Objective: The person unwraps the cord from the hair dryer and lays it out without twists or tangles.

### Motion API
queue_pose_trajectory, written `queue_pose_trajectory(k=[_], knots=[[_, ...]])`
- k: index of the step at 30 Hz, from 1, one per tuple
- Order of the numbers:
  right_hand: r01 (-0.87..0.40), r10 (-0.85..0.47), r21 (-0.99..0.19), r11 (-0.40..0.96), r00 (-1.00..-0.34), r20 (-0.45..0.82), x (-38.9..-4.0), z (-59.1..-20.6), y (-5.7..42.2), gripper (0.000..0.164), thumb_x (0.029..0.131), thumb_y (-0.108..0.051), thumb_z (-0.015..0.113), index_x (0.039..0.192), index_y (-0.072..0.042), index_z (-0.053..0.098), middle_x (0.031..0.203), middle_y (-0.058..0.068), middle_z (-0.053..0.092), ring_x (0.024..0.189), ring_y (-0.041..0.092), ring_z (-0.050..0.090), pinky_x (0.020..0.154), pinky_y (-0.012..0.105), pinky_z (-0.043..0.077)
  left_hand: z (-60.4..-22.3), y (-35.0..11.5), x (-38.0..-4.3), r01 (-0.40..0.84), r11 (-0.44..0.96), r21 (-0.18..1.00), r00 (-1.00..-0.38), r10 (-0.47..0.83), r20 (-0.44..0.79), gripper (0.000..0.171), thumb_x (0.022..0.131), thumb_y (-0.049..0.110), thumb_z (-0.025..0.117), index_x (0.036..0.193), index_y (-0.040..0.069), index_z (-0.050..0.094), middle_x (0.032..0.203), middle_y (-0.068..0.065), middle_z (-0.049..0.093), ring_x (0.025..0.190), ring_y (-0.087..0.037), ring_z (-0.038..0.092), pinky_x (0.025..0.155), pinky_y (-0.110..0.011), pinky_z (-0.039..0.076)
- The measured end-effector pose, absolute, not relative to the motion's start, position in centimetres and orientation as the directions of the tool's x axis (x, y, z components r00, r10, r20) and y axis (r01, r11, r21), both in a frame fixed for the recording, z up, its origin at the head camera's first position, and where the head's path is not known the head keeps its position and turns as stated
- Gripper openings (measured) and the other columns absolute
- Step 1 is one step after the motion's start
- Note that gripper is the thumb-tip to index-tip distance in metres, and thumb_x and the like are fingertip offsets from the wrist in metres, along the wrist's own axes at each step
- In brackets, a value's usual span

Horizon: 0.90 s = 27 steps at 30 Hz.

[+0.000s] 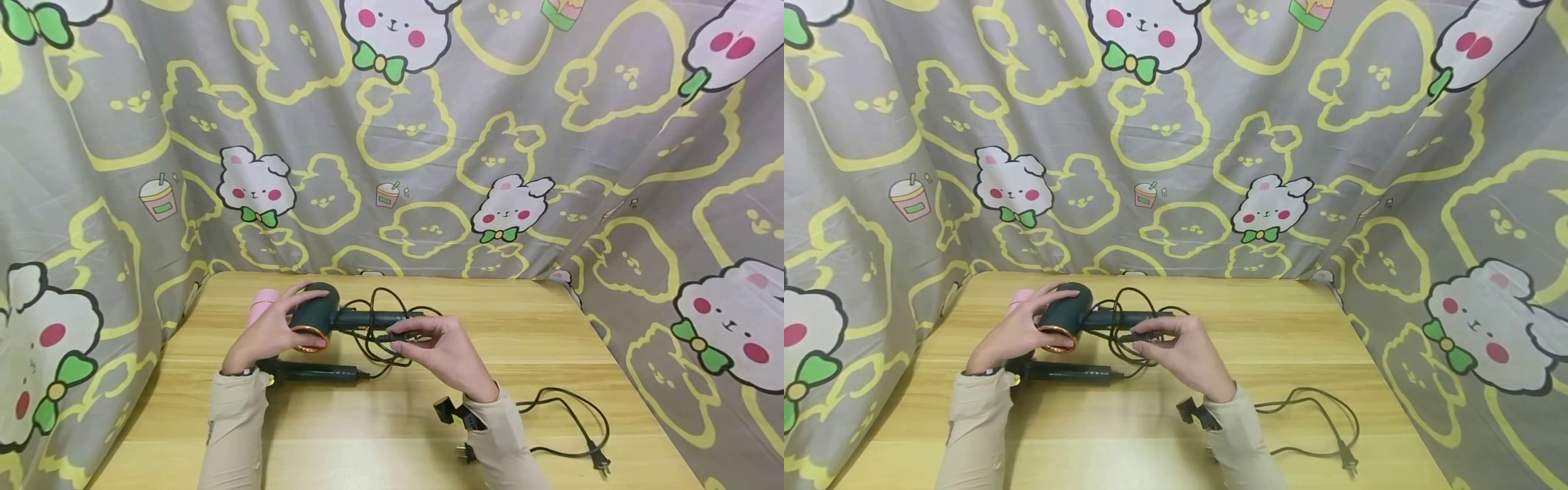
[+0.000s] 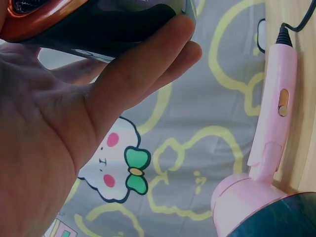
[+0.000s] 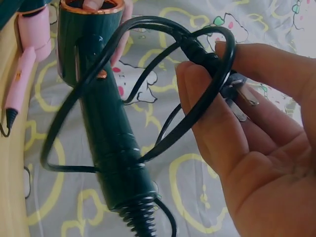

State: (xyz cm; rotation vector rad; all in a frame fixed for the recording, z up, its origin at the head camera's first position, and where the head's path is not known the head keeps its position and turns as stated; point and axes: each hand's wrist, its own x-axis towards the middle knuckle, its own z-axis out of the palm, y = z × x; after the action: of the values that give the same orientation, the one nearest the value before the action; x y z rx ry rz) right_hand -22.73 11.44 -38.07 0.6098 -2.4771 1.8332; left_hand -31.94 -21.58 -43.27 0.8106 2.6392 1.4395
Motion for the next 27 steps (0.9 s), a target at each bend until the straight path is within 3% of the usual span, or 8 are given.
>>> queue_pose_trajectory(k=[6,14,27], knots=[[-0.283,-0.373,-0.926,0.250,-0.911,0.178,-22.9,-38.2,11.5,0.020,0.090,-0.012,0.080,0.110,-0.012,0.081,0.116,0.013,0.078,0.093,0.016,0.078,0.078,0.032,0.063,-43.5,-22.2,-32.1,0.435,0.439,0.786,-0.870,0.430,0.241,0.088,0.068,0.036,0.098,0.146,0.035,0.057,0.169,-0.007,0.028,0.140,-0.043,0.043,0.104,-0.057,0.046],[-0.253,-0.418,-0.940,0.229,-0.898,0.140,-23.1,-38.3,11.7,0.022,0.090,-0.011,0.080,0.111,-0.007,0.080,0.114,0.010,0.079,0.096,0.014,0.077,0.079,0.033,0.063,-43.3,-22.5,-32.0,0.411,0.390,0.824,-0.877,0.417,0.240,0.087,0.071,0.029,0.097,0.147,0.031,0.056,0.170,-0.007,0.023,0.134,-0.049,0.052,0.100,-0.055,0.052],[-0.170,-0.437,-0.954,0.246,-0.898,0.047,-24.5,-39.1,13.5,0.018,0.091,-0.020,0.080,0.106,-0.011,0.081,0.105,0.010,0.080,0.091,0.025,0.078,0.081,0.037,0.063,-43.2,-23.0,-31.9,0.412,0.389,0.824,-0.884,0.391,0.257,0.086,0.072,0.028,0.096,0.148,0.031,0.056,0.170,-0.005,0.024,0.136,-0.050,0.050,0.101,-0.055,0.051]])
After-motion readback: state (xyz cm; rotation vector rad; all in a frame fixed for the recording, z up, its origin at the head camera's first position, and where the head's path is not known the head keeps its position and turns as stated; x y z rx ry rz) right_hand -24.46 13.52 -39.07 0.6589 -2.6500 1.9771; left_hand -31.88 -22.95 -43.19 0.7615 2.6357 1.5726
